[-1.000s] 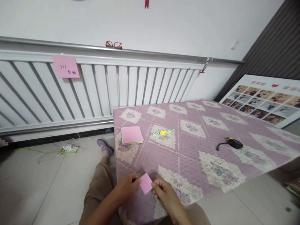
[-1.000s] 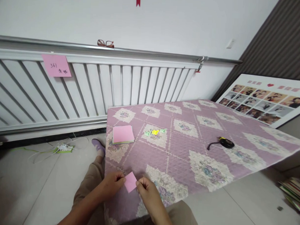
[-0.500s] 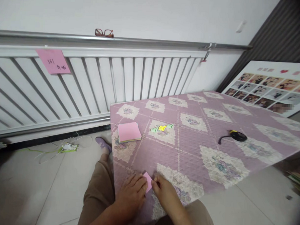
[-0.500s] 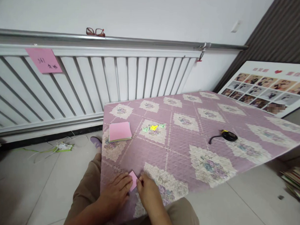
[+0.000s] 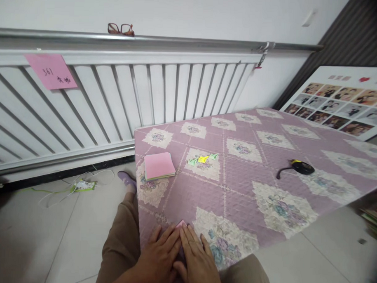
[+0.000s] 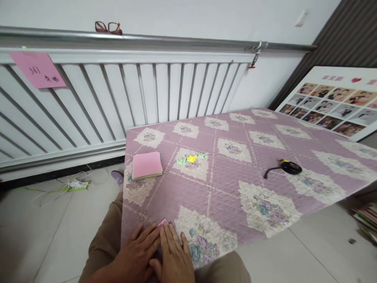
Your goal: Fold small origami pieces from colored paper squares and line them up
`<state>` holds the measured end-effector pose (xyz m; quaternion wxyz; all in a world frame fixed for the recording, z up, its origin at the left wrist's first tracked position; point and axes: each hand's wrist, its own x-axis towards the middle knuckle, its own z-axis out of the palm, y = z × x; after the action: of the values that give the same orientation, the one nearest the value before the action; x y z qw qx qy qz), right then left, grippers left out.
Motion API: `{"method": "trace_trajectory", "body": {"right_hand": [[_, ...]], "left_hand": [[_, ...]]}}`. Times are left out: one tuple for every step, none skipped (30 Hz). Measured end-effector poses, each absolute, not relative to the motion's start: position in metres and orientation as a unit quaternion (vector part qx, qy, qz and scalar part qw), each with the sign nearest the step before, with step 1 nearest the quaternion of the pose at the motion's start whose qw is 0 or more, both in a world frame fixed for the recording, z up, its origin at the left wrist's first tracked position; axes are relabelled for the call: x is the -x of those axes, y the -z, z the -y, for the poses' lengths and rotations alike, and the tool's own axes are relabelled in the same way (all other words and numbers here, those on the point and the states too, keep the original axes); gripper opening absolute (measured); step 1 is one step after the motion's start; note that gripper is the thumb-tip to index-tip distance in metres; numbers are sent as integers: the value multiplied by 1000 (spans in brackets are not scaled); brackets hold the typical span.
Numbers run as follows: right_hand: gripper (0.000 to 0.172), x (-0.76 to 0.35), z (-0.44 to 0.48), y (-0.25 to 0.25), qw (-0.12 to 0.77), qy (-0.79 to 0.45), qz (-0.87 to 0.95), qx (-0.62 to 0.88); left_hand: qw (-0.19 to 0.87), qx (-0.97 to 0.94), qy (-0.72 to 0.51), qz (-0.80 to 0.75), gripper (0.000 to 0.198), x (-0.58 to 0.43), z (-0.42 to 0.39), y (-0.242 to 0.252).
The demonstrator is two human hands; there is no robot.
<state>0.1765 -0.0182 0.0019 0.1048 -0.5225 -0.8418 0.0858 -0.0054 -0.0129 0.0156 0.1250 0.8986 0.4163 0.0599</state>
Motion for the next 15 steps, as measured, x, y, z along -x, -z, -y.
{"method": "trace_trajectory", "body": {"right_hand": [[74, -177, 19, -2, 89, -96, 845, 519], [78, -178, 19, -3, 78, -103, 848, 514], [81, -180, 19, -4, 71, -107, 851, 509], [83, -181, 18, -4, 66, -108, 855, 502], [84, -183, 18, -5, 64, -107, 859, 496], [84, -185, 17, -5, 62, -103, 863, 491], [84, -186, 17, -4, 62, -99, 865, 487], [83, -188, 17, -3, 63, -93, 867, 485], [81, -191, 18, -1, 65, -88, 868, 484], [80, -193, 18, 1, 68, -83, 868, 484], [80, -196, 19, 2, 70, -79, 867, 487], [79, -199, 20, 4, 71, -77, 865, 492], [79, -203, 22, 5, 73, -75, 861, 498], [78, -206, 23, 6, 74, -73, 856, 506], [76, -209, 23, 7, 78, -71, 851, 515]], "left_hand": [[125, -901, -57, -412, 71, 8, 13, -15], [125, -902, -55, -409, 72, 10, 14, -14], [125, -903, -53, -408, 72, 12, 14, -13], [125, -902, -51, -410, 72, 14, 15, -12], [126, -901, -48, -413, 71, 15, 16, -11], [127, -899, -46, -417, 71, 16, 17, -11], [128, -897, -43, -421, 71, 17, 17, -10], [130, -895, -41, -426, 71, 18, 18, -10], [134, -893, -37, -429, 71, 18, 18, -10], [141, -891, -33, -429, 71, 18, 18, -10], [149, -890, -27, -430, 72, 19, 18, -11], [158, -889, -21, -430, 73, 19, 17, -12], [168, -887, -16, -430, 74, 19, 17, -13], [177, -884, -11, -432, 75, 19, 17, -13], [185, -882, -8, -434, 76, 20, 16, -14]]}}
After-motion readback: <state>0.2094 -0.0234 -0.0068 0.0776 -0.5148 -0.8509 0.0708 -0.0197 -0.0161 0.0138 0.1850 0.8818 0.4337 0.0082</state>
